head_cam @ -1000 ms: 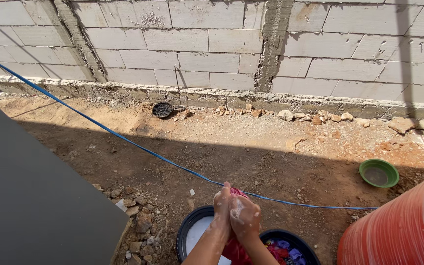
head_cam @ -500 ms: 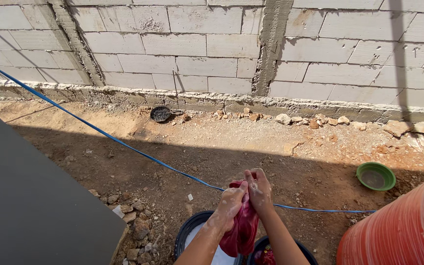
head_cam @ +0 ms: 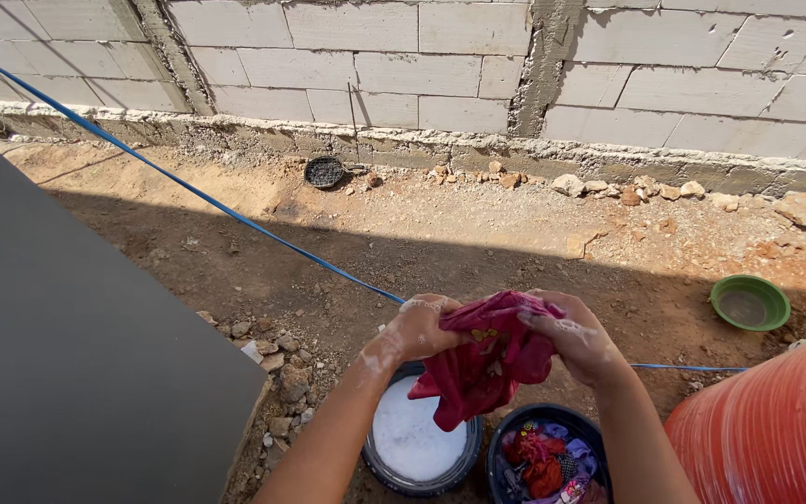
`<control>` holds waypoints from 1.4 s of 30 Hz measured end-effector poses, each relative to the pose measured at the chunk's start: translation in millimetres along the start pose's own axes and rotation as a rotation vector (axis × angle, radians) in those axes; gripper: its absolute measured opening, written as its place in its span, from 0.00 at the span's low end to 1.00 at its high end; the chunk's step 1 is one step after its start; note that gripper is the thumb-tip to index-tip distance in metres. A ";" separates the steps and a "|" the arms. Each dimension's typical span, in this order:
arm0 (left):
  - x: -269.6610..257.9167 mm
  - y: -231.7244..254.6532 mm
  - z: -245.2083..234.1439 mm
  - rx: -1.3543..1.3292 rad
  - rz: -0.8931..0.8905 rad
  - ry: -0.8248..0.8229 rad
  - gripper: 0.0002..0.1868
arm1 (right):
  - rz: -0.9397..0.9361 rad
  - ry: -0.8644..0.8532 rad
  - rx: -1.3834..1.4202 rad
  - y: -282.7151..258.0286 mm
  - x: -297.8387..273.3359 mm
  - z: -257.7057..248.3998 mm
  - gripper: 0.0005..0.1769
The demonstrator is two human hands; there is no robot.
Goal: The person takes clothes from a basket, submerges them into soapy water in a basin, and scrubs them by hand.
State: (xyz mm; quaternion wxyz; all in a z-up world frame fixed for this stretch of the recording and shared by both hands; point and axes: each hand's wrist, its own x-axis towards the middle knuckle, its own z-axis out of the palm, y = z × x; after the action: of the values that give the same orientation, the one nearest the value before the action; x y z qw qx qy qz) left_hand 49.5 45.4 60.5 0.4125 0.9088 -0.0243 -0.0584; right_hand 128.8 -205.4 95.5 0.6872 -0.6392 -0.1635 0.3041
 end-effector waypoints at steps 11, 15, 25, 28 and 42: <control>38.9 -8.4 123.3 -1.682 -0.227 0.562 0.23 | -0.424 0.692 -0.622 80.0 19.7 88.9 0.16; 29.2 4.8 125.8 -1.294 -0.465 0.463 0.19 | -0.687 0.755 -1.382 103.4 45.3 43.0 0.07; 18.2 1.3 125.0 -1.451 -0.615 0.452 0.19 | -0.764 0.760 -1.234 155.7 23.4 60.7 0.09; 10.7 -6.1 121.7 -1.476 -0.661 0.471 0.21 | -0.688 0.718 -0.780 159.9 -6.2 92.4 0.11; -25.1 22.8 53.7 -0.582 -0.002 -0.116 0.21 | 0.041 -0.085 -0.514 90.6 -37.1 33.3 0.25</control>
State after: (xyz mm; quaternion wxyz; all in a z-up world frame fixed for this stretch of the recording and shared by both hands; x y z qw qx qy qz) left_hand 18.0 -7.4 44.7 0.6535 0.7475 -0.0294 -0.1152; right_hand 61.1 -202.9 17.4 0.4885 -0.7826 -0.2511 0.2931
